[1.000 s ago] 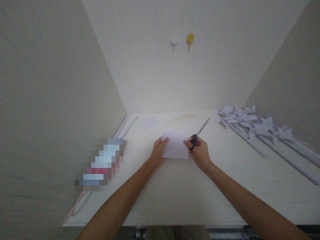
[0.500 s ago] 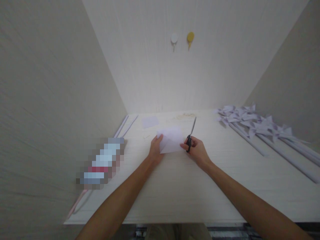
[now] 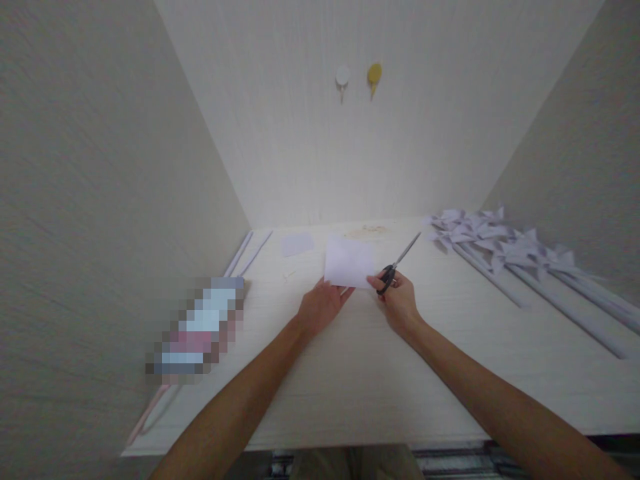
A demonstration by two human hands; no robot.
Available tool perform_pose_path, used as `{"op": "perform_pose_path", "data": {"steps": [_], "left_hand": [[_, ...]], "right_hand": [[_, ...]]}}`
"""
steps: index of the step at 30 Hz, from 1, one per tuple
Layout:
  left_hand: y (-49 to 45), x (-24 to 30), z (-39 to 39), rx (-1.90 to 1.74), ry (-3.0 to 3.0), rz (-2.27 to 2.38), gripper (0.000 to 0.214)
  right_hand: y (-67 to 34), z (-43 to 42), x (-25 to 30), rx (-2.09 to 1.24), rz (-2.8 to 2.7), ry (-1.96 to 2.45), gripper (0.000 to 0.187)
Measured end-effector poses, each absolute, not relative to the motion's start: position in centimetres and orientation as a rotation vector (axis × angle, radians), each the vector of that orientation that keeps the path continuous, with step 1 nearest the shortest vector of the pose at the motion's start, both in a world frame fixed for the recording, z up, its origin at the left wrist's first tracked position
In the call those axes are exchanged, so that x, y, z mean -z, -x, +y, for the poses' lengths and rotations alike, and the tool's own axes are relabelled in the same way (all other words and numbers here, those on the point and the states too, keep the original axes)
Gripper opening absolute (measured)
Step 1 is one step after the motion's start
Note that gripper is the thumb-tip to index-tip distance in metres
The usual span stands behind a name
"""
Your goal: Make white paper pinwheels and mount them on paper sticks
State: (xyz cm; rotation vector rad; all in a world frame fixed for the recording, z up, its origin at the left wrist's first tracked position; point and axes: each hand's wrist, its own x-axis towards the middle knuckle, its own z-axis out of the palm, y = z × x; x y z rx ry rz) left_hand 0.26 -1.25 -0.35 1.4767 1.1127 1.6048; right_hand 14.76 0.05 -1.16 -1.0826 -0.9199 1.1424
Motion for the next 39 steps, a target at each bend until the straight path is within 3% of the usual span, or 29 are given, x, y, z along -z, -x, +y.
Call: {"op": "perform_pose_path", "data": {"steps": [7,15,39], "left_hand": [[-1.8,1.1,-2.0,-1.237,-1.265,0.897,0.022],[-1.4,0.9,-2.3,-1.376,-1.048,1.375,0.031],[-1.8,1.4,-1.2,-1.531,-0.84,1.204,0.031]], "right_hand": [[-14.3,-0.4,1.2,-1.205,-0.986,1.022,0.028],[-13.9,-0.6,1.1,-1.218,-1.097,1.02,0.026],[-14.0,-0.9,0.6,-1.164,-1.26,1.098,0.028]]}}
